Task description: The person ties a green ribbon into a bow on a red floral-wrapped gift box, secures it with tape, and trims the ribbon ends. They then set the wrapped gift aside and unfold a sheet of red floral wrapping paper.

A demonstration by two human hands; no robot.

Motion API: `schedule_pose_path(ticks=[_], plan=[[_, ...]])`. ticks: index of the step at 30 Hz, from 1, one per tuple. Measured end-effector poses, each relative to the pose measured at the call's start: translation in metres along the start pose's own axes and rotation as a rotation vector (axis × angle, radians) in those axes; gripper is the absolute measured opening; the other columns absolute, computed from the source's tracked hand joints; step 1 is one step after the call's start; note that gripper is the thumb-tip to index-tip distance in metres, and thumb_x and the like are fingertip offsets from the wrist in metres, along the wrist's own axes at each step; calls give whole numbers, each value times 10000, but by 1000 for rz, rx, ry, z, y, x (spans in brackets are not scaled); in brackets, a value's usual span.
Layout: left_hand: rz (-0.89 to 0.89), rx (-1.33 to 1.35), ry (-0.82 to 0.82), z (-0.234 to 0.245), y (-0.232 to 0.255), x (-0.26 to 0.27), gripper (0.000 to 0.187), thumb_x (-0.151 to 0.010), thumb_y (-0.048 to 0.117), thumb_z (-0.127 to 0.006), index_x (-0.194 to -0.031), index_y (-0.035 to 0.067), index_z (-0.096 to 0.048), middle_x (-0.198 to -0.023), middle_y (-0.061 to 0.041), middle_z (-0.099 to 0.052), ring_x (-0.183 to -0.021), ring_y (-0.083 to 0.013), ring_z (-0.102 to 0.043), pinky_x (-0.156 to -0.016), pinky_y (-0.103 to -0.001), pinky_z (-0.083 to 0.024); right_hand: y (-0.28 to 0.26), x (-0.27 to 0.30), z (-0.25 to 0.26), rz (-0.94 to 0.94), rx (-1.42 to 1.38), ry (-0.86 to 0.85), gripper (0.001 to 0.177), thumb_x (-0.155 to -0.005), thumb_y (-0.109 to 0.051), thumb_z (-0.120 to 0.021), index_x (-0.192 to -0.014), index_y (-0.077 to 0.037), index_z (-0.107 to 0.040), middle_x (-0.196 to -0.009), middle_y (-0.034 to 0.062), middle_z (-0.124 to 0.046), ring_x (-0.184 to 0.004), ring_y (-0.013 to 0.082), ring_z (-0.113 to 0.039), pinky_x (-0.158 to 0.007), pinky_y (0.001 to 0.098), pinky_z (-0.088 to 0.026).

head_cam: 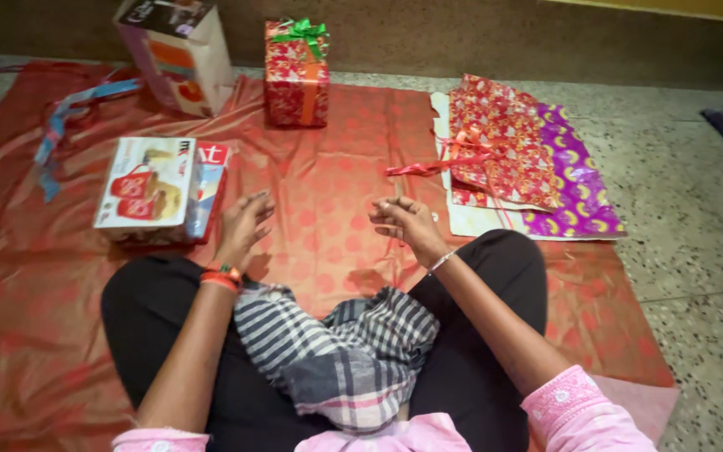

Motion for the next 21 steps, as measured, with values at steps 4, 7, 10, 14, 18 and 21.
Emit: schedule_pose_path(ticks=[4,7,10,14,18,21], plan=[[75,-7,-54,-2,-30,-12,397,-968,325,-609,-1306,119,-650,-1191,-26,-728,-1136,-147,-667,-859,-338,-510,21,-20,52,-15,111,62,271,-1000,-197,-625,-1183,-10,-697,-1090,94,-759,-982,186,-749,-836,335,-608],[85,13,-96,-14,-49,-31,381,-975,299,-620,-1296,96,-656,-1184,-67,-727,-1135,-178,-663,-817,-345,-499,40,-37,106,-4,145,150,257,-978,-168,-655,-1168,-5,-711,-1079,97,-762,-986,180,-741,-828,325,-607],[121,16,-112,-37,-71,-52,364,-965,281,-620,-1282,107,-659,-1186,-76,-731,-1143,-187,-669,-802,-351,-519,66,-54,163,13,147,282,247,-963,-143,-669,-1169,-15,-713,-1084,79,-744,-995,176,-730,-806,323,-598],[127,-60,-235,-99,-90,-68,358,-955,290,-623,-1259,106,-665,-1225,-41,-710,-1154,-170,-663,-819,-387,-572,92,-78,218,79,210,450,290,-932,-95,-694,-1213,-27,-715,-1101,71,-725,-980,176,-695,-762,315,-593],[200,-217,-280,-154,-105,-70,383,-923,278,-655,-1273,125,-684,-1238,-66,-698,-1168,-189,-656,-877,-407,-578,110,-97,248,-24,114,586,335,-904,-65,-646,-1236,-58,-687,-1079,67,-716,-943,175,-725,-692,326,-606],[98,-421,-353,-188,-103,-79,409,-914,324,-669,-1282,147,-684,-1254,-104,-706,-1175,-249,-678,-950,-422,-534,114,-110,250,-54,145,628,363,-892,-40,-650,-1252,-65,-689,-1042,95,-708,-904,188,-707,-671,341,-592]])
Point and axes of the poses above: each hand's wrist, its own x-axis away from the middle knuckle, its own z-axis out of the back of the hand, y = z × x, the point moved 8 cm from there along -x, towards the middle knuckle
